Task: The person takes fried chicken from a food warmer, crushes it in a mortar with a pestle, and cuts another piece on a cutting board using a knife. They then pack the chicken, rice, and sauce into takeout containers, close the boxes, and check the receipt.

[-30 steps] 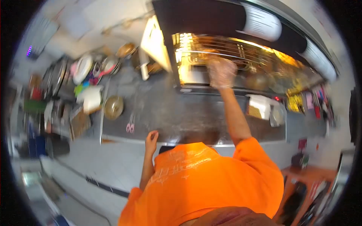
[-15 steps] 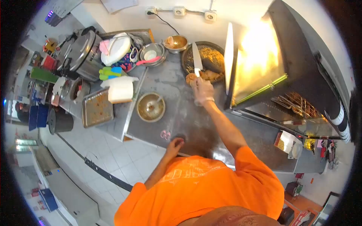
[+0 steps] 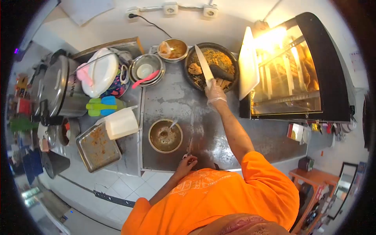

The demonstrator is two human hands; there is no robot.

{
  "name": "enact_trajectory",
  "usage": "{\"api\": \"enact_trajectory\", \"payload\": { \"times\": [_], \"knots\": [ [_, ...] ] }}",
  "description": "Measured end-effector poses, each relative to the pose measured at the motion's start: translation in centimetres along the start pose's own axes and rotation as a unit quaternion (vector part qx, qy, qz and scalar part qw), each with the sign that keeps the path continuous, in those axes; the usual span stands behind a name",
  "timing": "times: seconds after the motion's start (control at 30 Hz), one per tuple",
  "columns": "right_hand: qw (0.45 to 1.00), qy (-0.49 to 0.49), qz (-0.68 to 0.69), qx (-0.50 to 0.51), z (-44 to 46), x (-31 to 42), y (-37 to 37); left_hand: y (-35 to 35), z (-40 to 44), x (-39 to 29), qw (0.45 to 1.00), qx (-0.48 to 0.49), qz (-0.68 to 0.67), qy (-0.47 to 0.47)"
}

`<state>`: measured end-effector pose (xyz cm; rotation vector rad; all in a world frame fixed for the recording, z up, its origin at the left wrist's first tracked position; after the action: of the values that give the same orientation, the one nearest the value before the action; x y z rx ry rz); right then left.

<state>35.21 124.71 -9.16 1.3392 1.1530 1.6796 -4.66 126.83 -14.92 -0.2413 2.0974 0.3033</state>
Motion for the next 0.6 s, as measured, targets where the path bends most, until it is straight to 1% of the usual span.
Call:
{"api": "enact_trajectory", "payload": {
  "times": [0.03,0.07,0.1,0.13,0.2,0.23,0.33,0.4,0.43,0.5,0.53,0.57,0.6],
  "knots": [
    [0.999,-0.016,0.027,-0.007,0.0,-0.1,0.9,-0.1,0.3,-1.3,0.998,0.042,0.032,0.025],
    [0.998,-0.030,0.056,-0.016,0.1,-0.1,1.5,-0.2,0.8,-1.1,0.998,0.046,0.026,0.014],
    [0.987,-0.043,0.152,-0.042,-0.1,-1.5,1.8,-0.4,1.5,-0.5,0.999,0.048,0.020,0.005],
    [0.975,-0.060,0.193,-0.094,-0.4,-3.0,2.6,-0.4,2.0,0.2,0.999,0.048,0.014,-0.004],
    [0.938,-0.089,0.273,-0.193,-1.0,-6.3,4.1,-0.3,2.7,2.6,0.998,0.048,-0.029,0.030],
    [0.968,0.038,0.105,-0.224,-0.5,-7.6,4.2,-0.2,2.8,3.6,0.997,0.046,-0.051,0.047],
    [0.981,-0.090,0.104,-0.133,0.7,-11.2,2.9,0.6,1.6,6.8,0.959,0.014,-0.189,0.211],
    [0.987,-0.062,-0.007,-0.146,0.6,-10.8,3.6,1.6,0.8,8.1,0.927,-0.034,-0.256,0.272],
    [0.987,0.025,-0.083,-0.133,0.2,-8.4,4.4,2.2,0.6,8.6,0.908,-0.060,-0.288,0.300],
    [0.967,0.064,-0.183,-0.165,1.6,-7.9,2.5,3.8,0.5,8.8,0.890,-0.110,-0.314,0.311],
    [0.973,0.033,-0.169,-0.154,1.9,-5.0,4.4,4.6,0.4,8.9,0.881,-0.135,-0.327,0.316],
    [0.977,0.002,-0.155,-0.144,2.2,-1.8,6.5,4.9,0.6,8.9,0.880,-0.146,-0.338,0.301],
    [0.972,0.026,-0.184,-0.145,3.0,0.2,7.1,5.3,1.0,8.9,0.879,-0.157,-0.349,0.285]
  ]
}}
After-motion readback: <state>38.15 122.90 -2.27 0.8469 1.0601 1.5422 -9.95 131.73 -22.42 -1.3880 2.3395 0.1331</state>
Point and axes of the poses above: each hand's wrist, its own z-axis towards the middle knuckle, its own y-axis out of the back of the hand, x = y × z, the point moved 8 cm from there along z, towards the middle knuckle, and after that the axes turned 13 degrees about -x, right-handed, at the moved point
